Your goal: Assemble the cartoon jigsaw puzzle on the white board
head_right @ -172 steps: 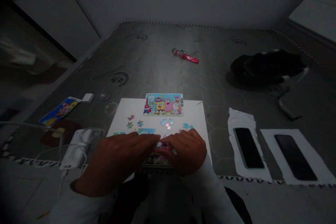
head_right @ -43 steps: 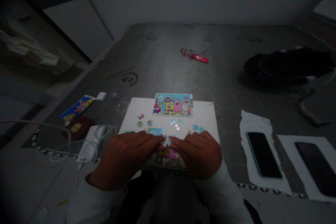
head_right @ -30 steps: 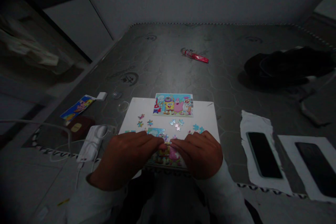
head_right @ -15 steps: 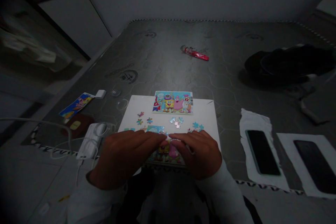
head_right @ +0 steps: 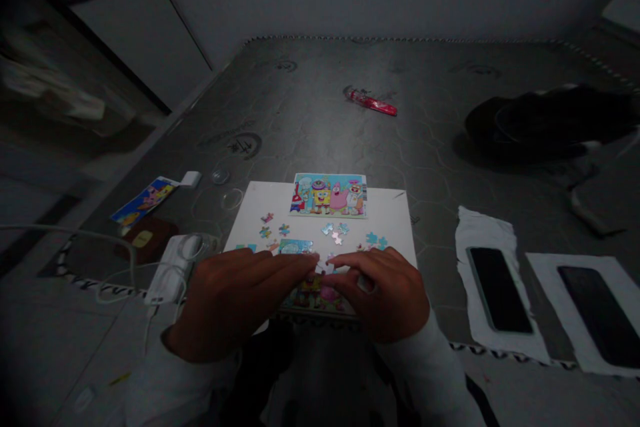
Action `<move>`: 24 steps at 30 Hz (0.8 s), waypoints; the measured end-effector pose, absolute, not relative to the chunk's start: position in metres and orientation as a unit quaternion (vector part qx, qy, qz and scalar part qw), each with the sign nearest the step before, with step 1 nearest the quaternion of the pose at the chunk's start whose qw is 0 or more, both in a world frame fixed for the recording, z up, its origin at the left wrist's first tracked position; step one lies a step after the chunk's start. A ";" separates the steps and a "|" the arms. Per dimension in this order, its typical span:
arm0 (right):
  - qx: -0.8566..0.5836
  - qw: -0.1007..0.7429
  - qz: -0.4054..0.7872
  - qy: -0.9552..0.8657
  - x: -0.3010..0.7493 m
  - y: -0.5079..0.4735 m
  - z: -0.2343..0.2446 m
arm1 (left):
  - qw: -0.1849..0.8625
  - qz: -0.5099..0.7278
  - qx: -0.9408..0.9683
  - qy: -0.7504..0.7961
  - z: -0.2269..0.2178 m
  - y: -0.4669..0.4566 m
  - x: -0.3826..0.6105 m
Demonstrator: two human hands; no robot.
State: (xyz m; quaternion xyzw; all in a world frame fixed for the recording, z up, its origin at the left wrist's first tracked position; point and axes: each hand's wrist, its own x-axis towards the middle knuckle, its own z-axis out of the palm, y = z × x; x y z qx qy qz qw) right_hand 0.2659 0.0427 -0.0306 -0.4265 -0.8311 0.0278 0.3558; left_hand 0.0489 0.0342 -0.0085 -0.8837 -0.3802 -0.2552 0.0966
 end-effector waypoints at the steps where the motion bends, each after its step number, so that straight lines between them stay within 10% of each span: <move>1: -0.424 0.360 0.024 -0.830 0.266 0.043 -0.031 | 0.098 -0.253 -0.883 -0.382 -0.009 0.034 0.049; 24: -0.402 0.311 -0.049 -0.860 0.273 0.045 -0.059 | 0.037 -0.140 -0.902 -0.406 -0.012 0.039 0.049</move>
